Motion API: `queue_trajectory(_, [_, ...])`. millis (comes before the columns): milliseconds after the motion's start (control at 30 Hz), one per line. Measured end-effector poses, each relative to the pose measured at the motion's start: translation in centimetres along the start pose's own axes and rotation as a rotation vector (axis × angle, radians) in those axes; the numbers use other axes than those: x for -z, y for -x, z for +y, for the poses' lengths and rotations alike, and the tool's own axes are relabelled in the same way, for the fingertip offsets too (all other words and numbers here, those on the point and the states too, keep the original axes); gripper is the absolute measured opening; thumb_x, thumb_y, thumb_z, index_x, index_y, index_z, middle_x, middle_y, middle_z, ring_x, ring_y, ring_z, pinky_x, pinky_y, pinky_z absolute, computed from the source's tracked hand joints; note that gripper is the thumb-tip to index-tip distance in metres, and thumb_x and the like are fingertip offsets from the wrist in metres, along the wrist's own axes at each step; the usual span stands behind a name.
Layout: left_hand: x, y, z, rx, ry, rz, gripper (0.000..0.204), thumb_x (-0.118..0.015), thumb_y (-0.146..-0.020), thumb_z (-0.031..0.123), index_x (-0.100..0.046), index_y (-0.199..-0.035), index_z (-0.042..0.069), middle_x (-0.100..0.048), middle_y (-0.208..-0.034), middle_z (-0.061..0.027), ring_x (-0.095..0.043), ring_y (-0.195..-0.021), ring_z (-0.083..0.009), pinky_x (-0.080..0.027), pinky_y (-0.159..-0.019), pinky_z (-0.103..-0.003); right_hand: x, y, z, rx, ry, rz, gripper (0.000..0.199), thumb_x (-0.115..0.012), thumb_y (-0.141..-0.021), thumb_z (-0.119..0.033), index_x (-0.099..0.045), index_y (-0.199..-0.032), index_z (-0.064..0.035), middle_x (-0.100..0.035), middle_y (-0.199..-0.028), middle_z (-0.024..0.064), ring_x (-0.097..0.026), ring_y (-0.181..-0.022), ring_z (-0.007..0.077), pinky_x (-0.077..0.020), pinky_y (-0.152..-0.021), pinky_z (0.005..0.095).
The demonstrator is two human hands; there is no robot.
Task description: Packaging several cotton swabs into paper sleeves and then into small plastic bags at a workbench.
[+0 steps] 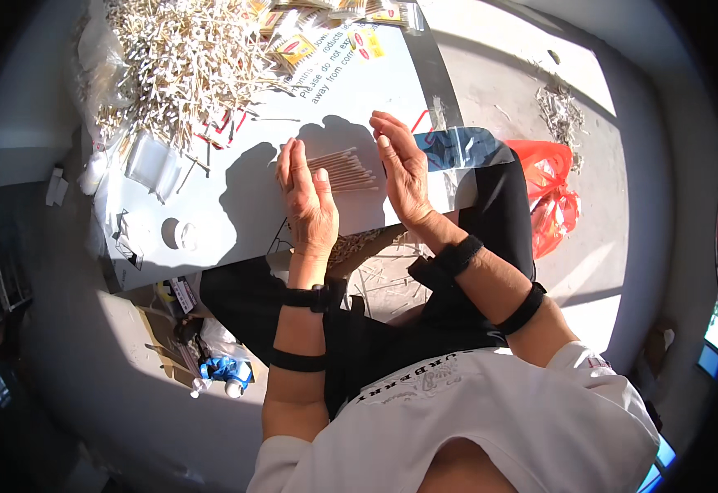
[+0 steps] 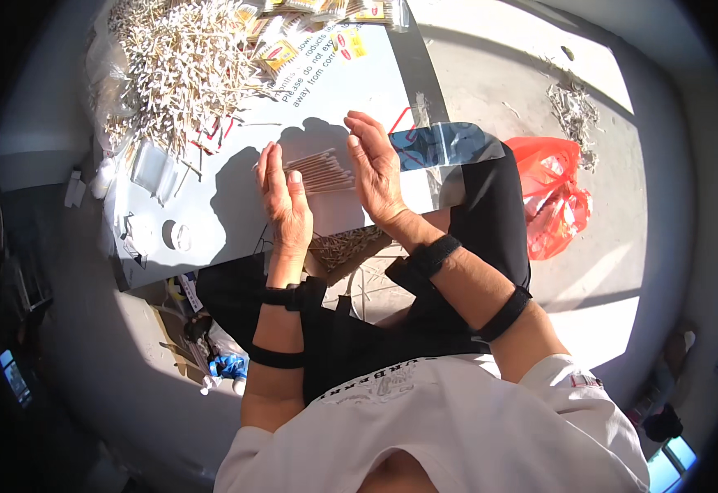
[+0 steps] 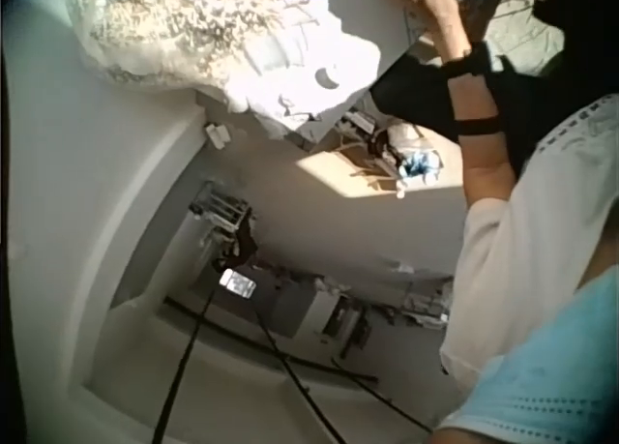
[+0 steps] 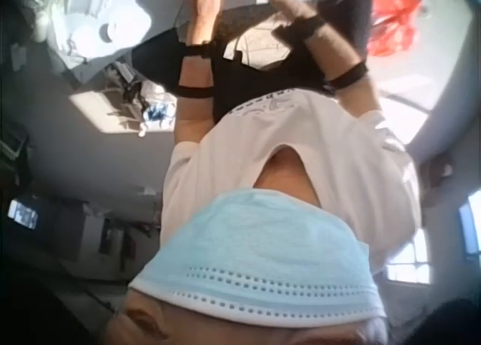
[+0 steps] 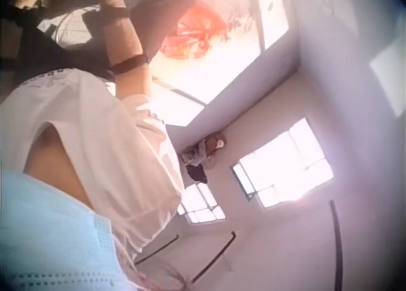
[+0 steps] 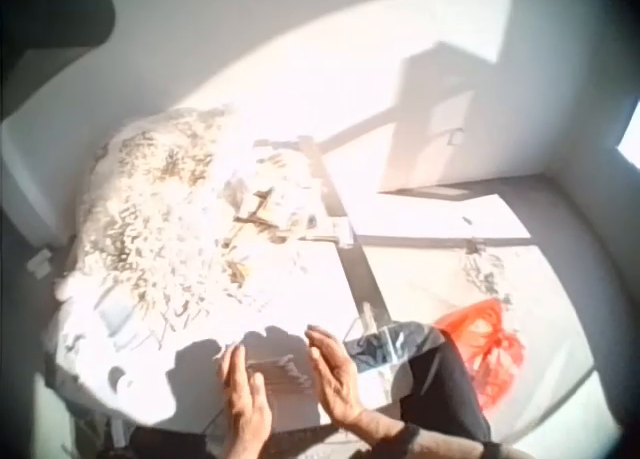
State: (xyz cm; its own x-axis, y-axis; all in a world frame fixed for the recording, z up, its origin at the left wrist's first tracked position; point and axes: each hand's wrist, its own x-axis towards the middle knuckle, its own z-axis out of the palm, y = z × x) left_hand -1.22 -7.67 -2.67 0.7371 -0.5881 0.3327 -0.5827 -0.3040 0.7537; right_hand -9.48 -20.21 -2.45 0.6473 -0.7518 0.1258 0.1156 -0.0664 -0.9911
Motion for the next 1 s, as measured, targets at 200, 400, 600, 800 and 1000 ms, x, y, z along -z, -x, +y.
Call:
queue_trajectory(200, [-2.5,-0.5,0.7,0.064,0.225,0.123,0.044,-0.039,-0.101,0.022,-0.040,-0.138,0.000,-0.040,-0.141,-0.0202,-0.036,-0.133,-0.0329,-0.030,-0.110,-0.042,-1.6,1.2,0.6,0.058,-0.024,0.021,0.036,-0.044,-0.101,-0.018,-0.048,-0.133,-0.0003,-0.040,-0.143,0.0133,-0.038,-0.133,0.0228,-0.0296,-0.110,0.0327])
queue_trajectory(400, [-3.5,-0.3,0.5,0.122,0.461,0.200,0.045,-0.040,-0.101,0.027,-0.043,-0.137,0.001,-0.042,-0.141,-0.0182,-0.038,-0.132,-0.0312,-0.030,-0.110,-0.041,-1.1,0.7,1.0,-0.011,-0.156,-0.010,0.036,-0.042,-0.102,-0.018,-0.049,-0.132,0.0007,-0.041,-0.142,0.0133,-0.040,-0.131,0.0208,-0.0310,-0.109,0.0314])
queue_trajectory(600, [-1.4,0.1,2.0,-0.139,-0.331,-0.272,0.065,-0.052,-0.093,0.029,-0.025,-0.147,0.004,-0.023,-0.153,-0.0149,-0.021,-0.142,-0.0328,-0.017,-0.115,-0.048,2.4,0.2,-0.1,0.028,0.037,-0.181,0.038,-0.053,-0.094,-0.007,-0.050,-0.131,0.0000,-0.043,-0.140,0.0151,-0.043,-0.129,0.0235,-0.0345,-0.106,0.0310])
queue_trajectory(800, [-1.3,0.7,1.6,-0.166,-0.674,-0.454,0.076,-0.055,-0.090,0.039,-0.022,-0.149,0.004,-0.019,-0.155,-0.0131,-0.012,-0.145,-0.0266,-0.008,-0.117,-0.048,4.4,-0.3,-1.4,0.345,0.895,-0.453,0.064,-0.075,-0.071,-0.026,-0.055,-0.129,-0.0095,-0.046,-0.140,0.0053,-0.039,-0.128,0.0275,-0.0323,-0.105,0.0440])
queue_trajectory(1000, [-0.4,0.3,2.4,-0.157,-0.618,-0.519,0.078,-0.057,-0.089,0.035,-0.018,-0.148,0.003,-0.015,-0.155,-0.0139,-0.011,-0.145,-0.0274,-0.008,-0.116,-0.050,4.7,-0.3,-0.3,0.471,0.868,-0.544,0.059,-0.074,-0.071,-0.029,-0.059,-0.126,-0.0145,-0.047,-0.139,0.0003,-0.041,-0.125,0.0249,-0.0345,-0.100,0.0428])
